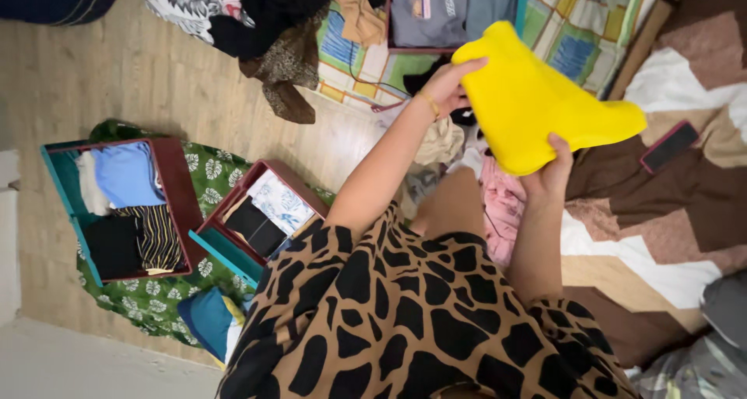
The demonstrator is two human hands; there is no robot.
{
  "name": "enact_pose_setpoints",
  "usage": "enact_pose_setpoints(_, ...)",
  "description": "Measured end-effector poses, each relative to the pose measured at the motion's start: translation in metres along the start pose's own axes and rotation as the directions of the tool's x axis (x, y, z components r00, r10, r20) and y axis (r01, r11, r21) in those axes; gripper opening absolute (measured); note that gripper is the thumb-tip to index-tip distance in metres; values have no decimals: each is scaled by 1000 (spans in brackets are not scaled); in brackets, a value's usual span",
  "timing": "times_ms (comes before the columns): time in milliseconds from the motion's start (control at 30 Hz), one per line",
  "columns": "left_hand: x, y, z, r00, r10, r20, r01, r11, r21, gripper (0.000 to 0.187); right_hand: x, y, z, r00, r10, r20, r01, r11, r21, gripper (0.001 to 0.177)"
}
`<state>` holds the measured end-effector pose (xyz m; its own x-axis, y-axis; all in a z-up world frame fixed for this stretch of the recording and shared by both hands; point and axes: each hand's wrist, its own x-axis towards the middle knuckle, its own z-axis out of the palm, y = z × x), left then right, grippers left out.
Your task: The person folds a patterned top, a yellow garment, and a white item by hand on a bed before placing them into drawers.
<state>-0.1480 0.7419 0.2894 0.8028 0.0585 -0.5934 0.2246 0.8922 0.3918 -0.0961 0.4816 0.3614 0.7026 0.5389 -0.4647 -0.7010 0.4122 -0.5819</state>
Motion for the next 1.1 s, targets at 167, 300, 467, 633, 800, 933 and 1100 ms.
enact_pose_setpoints(167,6,37,9,999,42,34,-42,999,-8,55,29,-8,27,996,-34,80,31,999,37,66)
enact_pose_setpoints(300,14,61,-14,1000,18,11,-18,1000,26,55,61,4,26,999,-11,48,9,999,45,64)
enact_pose_setpoints(467,51,113,-58,998,-55,-34,60,984,166,56,117,49,16,995,81,-51,-75,990,118,60)
enact_pose_setpoints(633,137,170,-114,982,-64,-175,149,834,531,40,177,100,22,958,189,-217,-145,968,203,59)
enact_pose_setpoints(800,213,241,-161,990,67,-127,83,461,883,38,257,152,40,958,207,-197,-156,957,245,60)
enact_pose_setpoints(933,270,303,-192,996,58,-63,45,274,961,37,320,190,64,887,332,-320,-248,929,276,57)
enact_pose_setpoints(1100,353,353,-224,995,74,-64,34,344,938,39,415,229,76,893,315,-322,-183,907,380,54)
